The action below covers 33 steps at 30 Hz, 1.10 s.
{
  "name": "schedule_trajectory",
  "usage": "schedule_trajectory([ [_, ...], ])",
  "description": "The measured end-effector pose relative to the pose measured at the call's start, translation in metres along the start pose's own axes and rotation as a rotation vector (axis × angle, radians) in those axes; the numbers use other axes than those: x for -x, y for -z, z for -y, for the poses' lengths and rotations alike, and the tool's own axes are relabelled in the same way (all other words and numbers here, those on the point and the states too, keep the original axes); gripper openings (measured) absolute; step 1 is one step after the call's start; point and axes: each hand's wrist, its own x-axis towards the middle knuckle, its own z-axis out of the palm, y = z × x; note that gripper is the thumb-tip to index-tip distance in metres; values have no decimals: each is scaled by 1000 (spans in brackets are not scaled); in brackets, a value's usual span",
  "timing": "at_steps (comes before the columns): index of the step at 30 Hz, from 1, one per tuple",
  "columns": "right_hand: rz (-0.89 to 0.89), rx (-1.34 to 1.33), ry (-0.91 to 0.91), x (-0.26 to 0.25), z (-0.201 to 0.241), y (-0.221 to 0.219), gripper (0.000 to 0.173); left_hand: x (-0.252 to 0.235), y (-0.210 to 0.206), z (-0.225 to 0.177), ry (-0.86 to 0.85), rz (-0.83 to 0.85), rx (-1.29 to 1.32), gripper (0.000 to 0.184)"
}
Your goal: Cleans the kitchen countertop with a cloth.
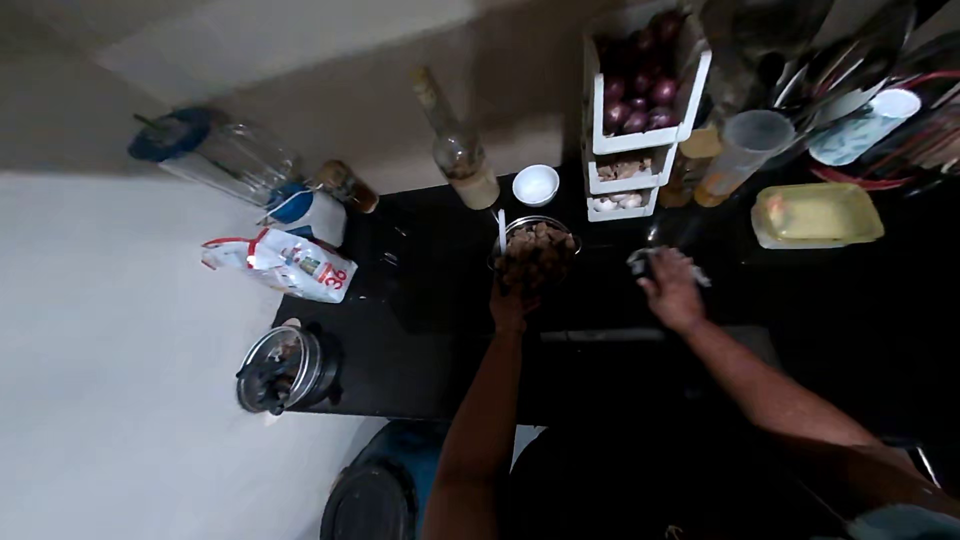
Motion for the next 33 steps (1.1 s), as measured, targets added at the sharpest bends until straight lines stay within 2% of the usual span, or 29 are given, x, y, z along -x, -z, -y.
schedule_trajectory([
  [4, 311, -115, 491, 35, 78, -61, 52, -16, 4, -6, -24, -47, 13, 52],
  [6, 442, -227, 621, 46, 96, -70, 45, -21, 8, -9, -36, -75, 22, 49],
  [8, 526, -328, 446, 46, 101, -43, 45, -26, 14, -12, -50, -94, 29, 46],
  [9, 427, -385, 299, 43, 96, -28, 46, -26, 17, -14, -53, -98, 33, 45],
  [12, -198, -345, 47, 6, 37, -6, 46, -29, 28, -23, -57, -124, 49, 45],
  [13, -330, -276, -7, -10, 9, 0, 50, -33, 31, -24, -58, -136, 60, 44],
  [14, -382, -193, -70, -24, -16, 5, 58, -37, 33, -25, -64, -152, 75, 43],
  [16, -336, -22, -190, -41, -44, 10, 76, -47, 35, -28, -73, -177, 100, 44],
  [18, -230, 78, -179, -46, -30, 5, 74, -54, 38, -33, -77, -194, 115, 44],
  [23, 66, 7, 165, -49, 48, -30, 52, -72, 45, -43, -66, -211, 136, 45],
  [26, 188, -31, 313, -72, 79, -44, 51, -79, 46, -47, -72, -214, 132, 43],
  [30, 166, -6, 255, -125, 100, -51, 54, -85, 50, -46, -51, -204, 125, 47],
  [33, 109, 23, 202, -157, 111, -61, 57, -75, 63, -39, -35, -152, 84, 63],
])
